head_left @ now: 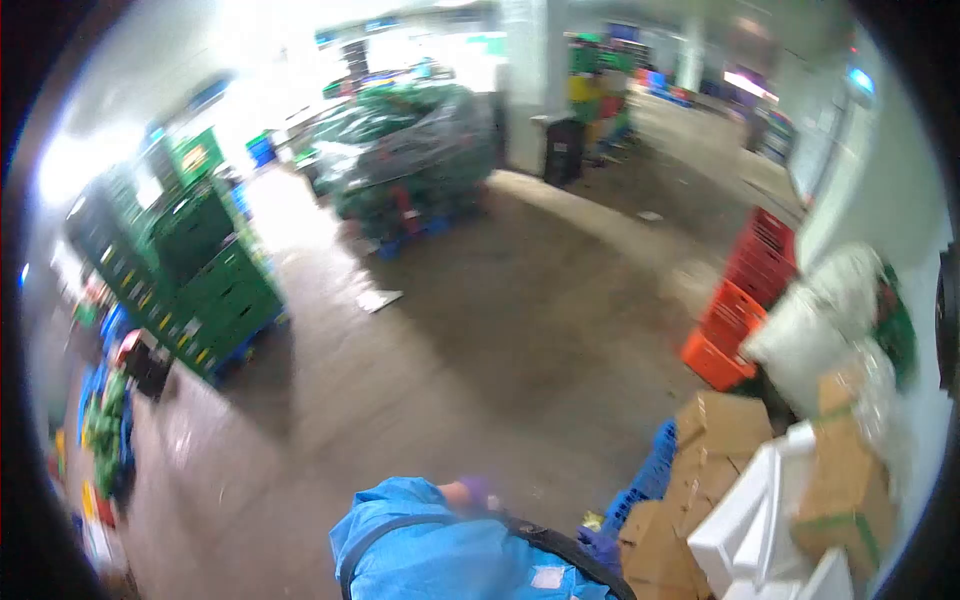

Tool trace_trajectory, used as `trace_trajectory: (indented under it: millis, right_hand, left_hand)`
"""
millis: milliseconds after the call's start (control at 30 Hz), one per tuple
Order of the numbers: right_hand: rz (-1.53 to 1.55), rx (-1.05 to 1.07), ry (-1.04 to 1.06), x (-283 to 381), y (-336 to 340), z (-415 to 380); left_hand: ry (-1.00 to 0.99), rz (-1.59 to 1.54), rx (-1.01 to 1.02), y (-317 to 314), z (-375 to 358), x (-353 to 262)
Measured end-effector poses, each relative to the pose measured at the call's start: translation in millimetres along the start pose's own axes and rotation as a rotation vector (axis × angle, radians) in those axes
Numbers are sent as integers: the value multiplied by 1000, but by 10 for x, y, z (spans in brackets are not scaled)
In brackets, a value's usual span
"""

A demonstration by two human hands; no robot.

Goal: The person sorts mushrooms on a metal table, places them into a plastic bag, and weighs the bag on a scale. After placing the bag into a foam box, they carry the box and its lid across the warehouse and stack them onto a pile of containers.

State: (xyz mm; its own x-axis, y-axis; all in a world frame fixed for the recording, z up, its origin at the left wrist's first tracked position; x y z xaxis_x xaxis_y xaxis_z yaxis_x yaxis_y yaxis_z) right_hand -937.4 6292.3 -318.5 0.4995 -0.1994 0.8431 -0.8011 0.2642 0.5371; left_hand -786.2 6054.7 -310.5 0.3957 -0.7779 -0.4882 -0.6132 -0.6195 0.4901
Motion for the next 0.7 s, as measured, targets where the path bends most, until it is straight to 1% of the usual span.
trace_trajectory:
  millis: [33, 67, 100, 167, 200, 233, 267, 300, 333, 367, 400, 467, 500, 533, 567, 600, 633, 667, 700]
  right_hand:
    - [-96, 148, 54, -20, -89, 269]
    - [-196, 290, 113, -20, -208, 548]
    - [-199, 353, 161, 61, -282, 814]
    - [-395, 332, 209, 365, -301, 1387]
    - [-395, 380, 251, 474, -400, 1707]
    - [-415, 404, 238, 550, -507, 2050]
    - [-440, 421, 230, 647, -658, 2450]
    - [-450, 454, 278, 767, -903, 2911]
    - [-330, 416, 255, 828, -1113, 3320]
    - [-205, 383, 208, 854, -1305, 3563]
    - [-207, 421, 223, 1070, -1533, 3811]
    - [-250, 531, 92, 1564, -2047, 4334]
    - [-248, 559, 102, 1728, -2264, 4514]
    - [-269, 630, 159, 1891, -2507, 4671]
    - [-289, 696, 217, 2013, -2708, 4836]
    - [-290, 713, 223, 2072, -2805, 4977]
    - [-312, 782, 189, 2081, -2915, 5151]
    - [-334, 847, 147, 2064, -2997, 5323]
    - [-335, 851, 138, 2040, -3042, 5540]
  left_hand:
    - [-4, -98, 119, -150, -143, 243]
    - [177, -74, 79, -510, 271, 889]
    - [212, -137, 45, -782, 404, 1256]
    - [186, -209, -328, -974, 472, 1811]
    - [222, -253, -356, -1210, 641, 2213]
    - [14, -327, -435, -1370, 786, 2491]
    - [-196, -381, -526, -1358, 720, 2735]
    - [-166, -403, -573, -1226, 470, 3035]
    - [-70, -409, -548, -1154, 175, 3228]
    - [20, -423, -502, -1085, -200, 3272]
    - [212, -368, -514, -614, -953, 3128]
    - [423, -722, -495, -343, -1478, 3642]
    - [436, -730, -634, -274, -1595, 3980]
    - [448, -731, -772, -182, -1759, 4284]
    - [464, -747, -777, -121, -1808, 4556]
    - [490, -763, -844, 1, -1928, 4759]
    - [513, -780, -910, 126, -2031, 4964]
    - [514, -793, -905, 215, -2074, 5118]
    - [558, -820, -939, 301, -2143, 5280]
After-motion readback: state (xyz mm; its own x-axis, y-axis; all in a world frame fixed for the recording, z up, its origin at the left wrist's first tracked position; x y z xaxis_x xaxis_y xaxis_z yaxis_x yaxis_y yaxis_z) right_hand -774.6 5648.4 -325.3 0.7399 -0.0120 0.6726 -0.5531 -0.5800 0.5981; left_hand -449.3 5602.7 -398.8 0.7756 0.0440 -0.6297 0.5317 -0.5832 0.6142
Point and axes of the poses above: each hand's wrist, its own z-axis towards the middle knuckle, its own y-axis out of the back of the hand, x = y × z, the point moved 7 cm from there along z, towards the middle knuckle, and after that the axes turned 13 degrees about x, right-handed, at the moved point
